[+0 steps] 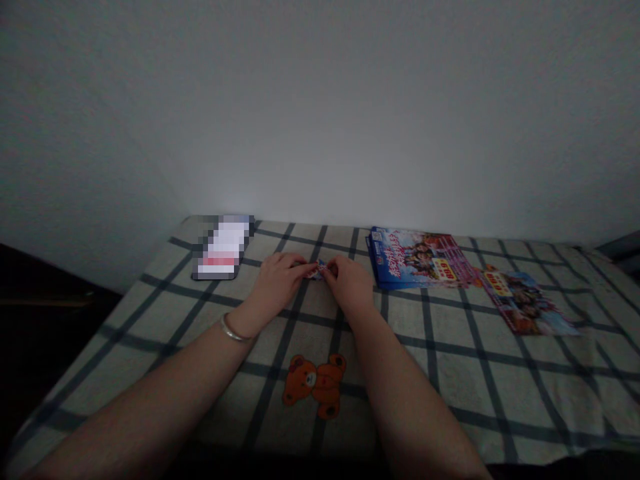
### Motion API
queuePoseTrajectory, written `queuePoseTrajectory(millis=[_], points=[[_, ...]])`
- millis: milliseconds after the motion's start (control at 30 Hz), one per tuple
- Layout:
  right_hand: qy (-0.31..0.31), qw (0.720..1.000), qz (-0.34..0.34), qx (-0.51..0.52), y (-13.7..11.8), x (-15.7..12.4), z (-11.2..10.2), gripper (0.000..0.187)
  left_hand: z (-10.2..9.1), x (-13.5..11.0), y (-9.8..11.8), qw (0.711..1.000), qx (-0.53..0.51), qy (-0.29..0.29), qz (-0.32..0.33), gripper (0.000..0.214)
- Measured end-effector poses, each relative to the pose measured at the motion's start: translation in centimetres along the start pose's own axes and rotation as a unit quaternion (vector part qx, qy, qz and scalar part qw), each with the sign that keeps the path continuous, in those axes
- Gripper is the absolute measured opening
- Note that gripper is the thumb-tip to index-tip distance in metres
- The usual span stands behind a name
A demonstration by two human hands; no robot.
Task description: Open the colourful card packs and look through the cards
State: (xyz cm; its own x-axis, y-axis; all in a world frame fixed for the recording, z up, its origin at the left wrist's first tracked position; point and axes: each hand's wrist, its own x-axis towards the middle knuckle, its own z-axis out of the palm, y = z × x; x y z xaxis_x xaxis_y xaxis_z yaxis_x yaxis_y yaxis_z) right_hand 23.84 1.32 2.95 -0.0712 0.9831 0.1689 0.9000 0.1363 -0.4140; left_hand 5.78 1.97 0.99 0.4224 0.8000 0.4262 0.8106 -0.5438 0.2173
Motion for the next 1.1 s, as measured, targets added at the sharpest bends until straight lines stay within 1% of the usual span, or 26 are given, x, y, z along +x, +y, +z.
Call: queuePoseTrajectory(millis=[100,167,233,333,367,500,600,633,733,767,867,900,967,1100], points=[[0.0,1.0,-0.004,-0.019,-0.1,-0.1,0.0,0.022,-0.5,-0.2,0.3,1.0,0.008,0.002,-0.024,0.028],[0.004,0.999,-0.006,-0.033,-0.3,-0.1,0.0,0.021,-0.7,-0.2,0.4,1.0,0.006,0.006,-0.016,0.029],[0.01,0.999,-0.01,-0.045,-0.4,-0.2,0.0,0.019,-1.0,-0.3,0.6,1.0,-0.002,0.007,0.016,0.031],[0.013,0.999,-0.013,-0.049,-0.3,-0.2,0.1,0.018,-1.4,-0.6,1.4,0.996,-0.019,-0.008,0.086,0.031],[0.011,0.999,-0.012,-0.046,-0.3,-0.1,0.1,0.017,-1.5,-0.7,1.8,0.995,-0.019,-0.016,0.097,0.03],[-0.009,0.999,-0.013,-0.029,0.3,0.1,0.1,0.015,-1.7,-1.1,2.9,0.996,0.01,-0.034,0.08,0.029],[-0.011,0.999,-0.037,-0.014,0.6,-0.2,-0.1,0.015,-1.7,-1.1,3.1,0.996,0.013,-0.044,0.072,0.03],[-0.004,0.999,-0.042,-0.022,0.5,-0.3,-0.2,0.016,-1.7,-1.1,3.1,0.996,0.012,-0.046,0.071,0.03],[0.037,0.993,-0.061,-0.092,0.3,-1.0,-0.1,0.019,-1.8,-1.0,3.1,0.996,0.009,-0.054,0.073,0.031],[0.053,0.991,-0.053,-0.108,0.2,-1.1,0.0,0.018,-1.9,-1.0,3.0,0.996,0.007,-0.057,0.073,0.031],[0.08,0.988,-0.049,-0.121,0.2,-1.2,0.4,0.02,-2.1,-0.9,3.0,0.996,0.002,-0.064,0.069,0.031],[0.081,0.988,-0.056,-0.117,0.3,-1.2,0.6,0.022,-2.1,-0.9,3.0,0.996,0.001,-0.064,0.068,0.031],[0.065,0.989,-0.07,-0.111,0.7,-1.1,0.9,0.024,-2.3,-0.9,3.0,0.996,0.001,-0.063,0.069,0.03],[0.05,0.99,-0.068,-0.114,1.2,-1.1,1.2,0.028,-2.4,-0.9,2.9,0.995,0.011,-0.069,0.071,0.029]])
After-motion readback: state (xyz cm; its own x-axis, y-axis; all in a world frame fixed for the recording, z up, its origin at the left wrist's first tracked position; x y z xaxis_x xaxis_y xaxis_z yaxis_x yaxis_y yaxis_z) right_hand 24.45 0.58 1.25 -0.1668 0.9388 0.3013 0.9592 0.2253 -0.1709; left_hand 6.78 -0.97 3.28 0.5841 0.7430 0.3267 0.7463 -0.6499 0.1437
